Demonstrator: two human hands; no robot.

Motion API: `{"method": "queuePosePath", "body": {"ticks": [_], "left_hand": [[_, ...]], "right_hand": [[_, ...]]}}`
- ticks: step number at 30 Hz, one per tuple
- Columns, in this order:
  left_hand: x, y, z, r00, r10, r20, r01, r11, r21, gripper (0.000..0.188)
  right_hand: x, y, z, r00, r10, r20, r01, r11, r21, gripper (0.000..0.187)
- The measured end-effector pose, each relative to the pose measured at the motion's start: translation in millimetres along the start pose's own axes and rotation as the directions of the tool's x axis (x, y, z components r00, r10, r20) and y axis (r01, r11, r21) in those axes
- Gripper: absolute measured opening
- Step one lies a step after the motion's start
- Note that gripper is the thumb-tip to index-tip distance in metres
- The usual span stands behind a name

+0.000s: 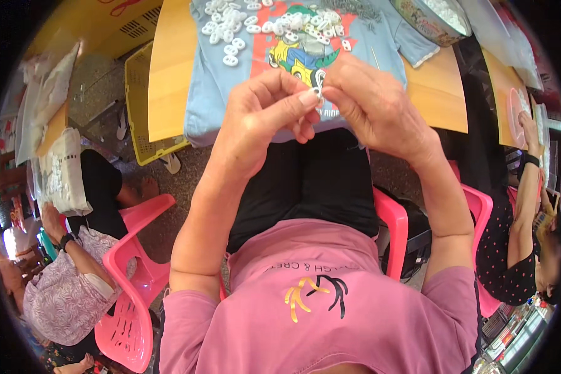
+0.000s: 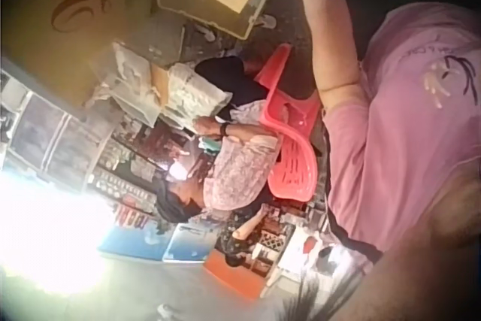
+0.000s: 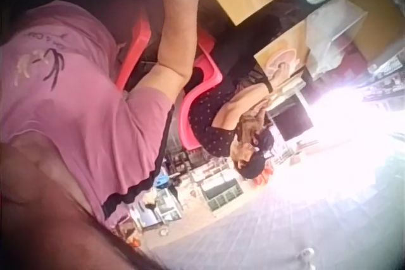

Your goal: Inspecting and cleaning small white plastic garment components using a needle.

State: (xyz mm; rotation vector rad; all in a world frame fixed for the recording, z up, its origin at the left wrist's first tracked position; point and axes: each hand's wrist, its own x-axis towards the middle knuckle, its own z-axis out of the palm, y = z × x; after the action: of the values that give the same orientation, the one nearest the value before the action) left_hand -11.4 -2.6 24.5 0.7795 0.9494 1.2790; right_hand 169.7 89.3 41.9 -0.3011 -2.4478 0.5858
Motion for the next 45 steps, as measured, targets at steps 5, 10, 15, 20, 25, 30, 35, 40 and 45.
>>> {"method": "queuePosePath", "body": {"ticks": [5,10,15,20,25,30,35,40,45], "left_hand": [[-3,5,2,1.0,0.002,-0.015,-0.002,1.0,0.031,0.017],[-4,5,5,0.999,0.028,-0.023,-0.027,0.998,0.05,0.015],[-1,-1,4,0.991,0.056,-0.118,-0.053,0.998,0.027,0.011],[6,-10,-11,0.988,0.05,-0.147,-0.05,0.999,-0.002,0.011],[10,-10,-13,0.999,-0.025,-0.037,0.021,0.992,-0.125,0.013],[5,-5,-11,0.999,-0.02,-0.032,0.017,0.995,-0.098,0.014],[3,-8,-8,0.998,0.04,-0.057,-0.042,0.999,-0.023,0.015],[6,-18,-4,0.995,0.05,-0.089,-0.053,0.998,-0.032,0.014],[10,-20,-1,0.994,0.06,-0.09,-0.066,0.995,-0.072,0.013]], "right_hand": [[3,0,1,1.0,-0.016,0.004,0.015,0.995,0.094,0.01],[6,2,1,1.0,-0.018,0.024,0.014,0.988,0.153,0.009],[9,4,15,0.999,0.038,-0.038,-0.033,0.992,0.125,0.008],[11,5,38,0.979,0.112,-0.168,-0.096,0.991,0.098,0.01],[11,5,18,0.995,0.058,-0.083,-0.06,0.998,-0.018,0.012],[11,0,19,0.998,0.05,-0.047,-0.05,0.999,0.017,0.012],[8,-5,27,0.986,0.104,-0.131,-0.092,0.992,0.091,0.011],[3,-1,26,0.979,0.151,-0.137,-0.144,0.988,0.057,0.011],[11,32,3,0.978,0.195,-0.078,-0.188,0.979,0.083,0.016]]}}
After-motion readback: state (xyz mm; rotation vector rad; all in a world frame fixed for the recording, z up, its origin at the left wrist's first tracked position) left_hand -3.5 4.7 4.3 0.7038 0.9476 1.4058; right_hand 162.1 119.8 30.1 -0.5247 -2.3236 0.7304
